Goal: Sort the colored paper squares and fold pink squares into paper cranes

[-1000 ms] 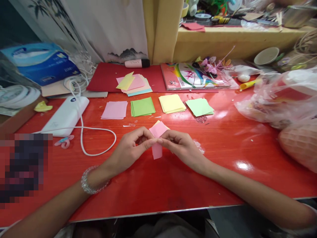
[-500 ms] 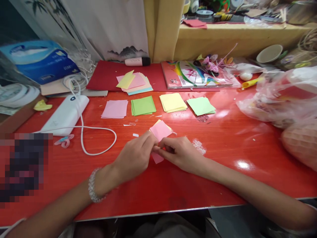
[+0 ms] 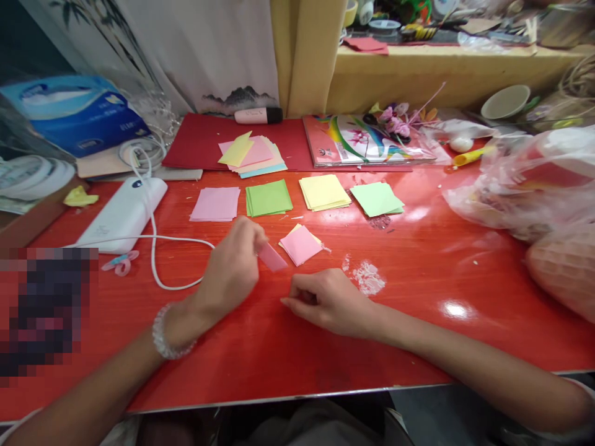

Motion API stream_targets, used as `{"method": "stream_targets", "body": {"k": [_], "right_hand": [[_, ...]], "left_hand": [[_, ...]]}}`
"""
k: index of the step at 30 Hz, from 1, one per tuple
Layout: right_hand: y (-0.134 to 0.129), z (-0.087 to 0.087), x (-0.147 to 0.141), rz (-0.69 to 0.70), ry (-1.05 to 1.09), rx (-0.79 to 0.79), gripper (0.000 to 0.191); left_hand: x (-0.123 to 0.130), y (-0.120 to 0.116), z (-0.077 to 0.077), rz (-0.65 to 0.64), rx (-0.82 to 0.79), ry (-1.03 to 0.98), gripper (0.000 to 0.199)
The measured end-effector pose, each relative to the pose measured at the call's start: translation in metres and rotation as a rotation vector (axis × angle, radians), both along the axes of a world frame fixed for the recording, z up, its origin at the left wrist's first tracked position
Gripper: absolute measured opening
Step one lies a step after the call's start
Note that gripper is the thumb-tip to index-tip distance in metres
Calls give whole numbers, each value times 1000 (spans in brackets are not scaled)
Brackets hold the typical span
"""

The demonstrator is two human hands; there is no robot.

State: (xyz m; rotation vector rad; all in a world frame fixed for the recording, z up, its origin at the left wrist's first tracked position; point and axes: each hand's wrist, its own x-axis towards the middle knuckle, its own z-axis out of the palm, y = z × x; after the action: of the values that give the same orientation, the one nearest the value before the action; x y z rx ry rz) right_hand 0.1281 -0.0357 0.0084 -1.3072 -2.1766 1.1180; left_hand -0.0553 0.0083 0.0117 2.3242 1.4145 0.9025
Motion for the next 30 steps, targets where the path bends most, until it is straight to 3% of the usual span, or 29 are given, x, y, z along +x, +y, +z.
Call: {"method": "stream_targets", "body": {"k": [2, 4, 7, 9, 11, 14, 18, 21, 25, 28, 30], "right_hand": [[0, 1, 1, 29, 30, -42, 24], [1, 2, 2, -22, 165, -157, 33], [5, 1, 5, -125, 429, -335, 46], [8, -1, 6, -157, 504, -339, 45], [10, -3, 6, -166, 508, -307, 42], [11, -3, 7, -180, 464, -280, 39], [9, 2, 5, -146, 361, -213, 40], [9, 3, 4, -132, 310, -225, 34], [9, 0, 4, -101, 289, -206, 25], [6, -3, 3, -47, 228, -128, 32], [3, -4, 2, 26, 140, -69, 31]], "left_hand": [[-6, 5, 5, 127, 68, -113, 16], [-10, 6, 8, 123, 231, -102, 17], [-13, -3, 6, -226, 456, 169, 14], [-10, -11, 3, -495, 541, 329, 13], [-5, -17, 1, -606, 558, 357, 11], [3, -19, 1, -456, 447, 196, 9], [7, -13, 7, -120, 29, -19, 14], [8, -13, 12, -182, -188, -38, 14], [11, -16, 13, -248, -315, -82, 16], [8, -13, 14, -169, -369, -182, 16], [2, -6, 17, -39, -368, -317, 14]]}}
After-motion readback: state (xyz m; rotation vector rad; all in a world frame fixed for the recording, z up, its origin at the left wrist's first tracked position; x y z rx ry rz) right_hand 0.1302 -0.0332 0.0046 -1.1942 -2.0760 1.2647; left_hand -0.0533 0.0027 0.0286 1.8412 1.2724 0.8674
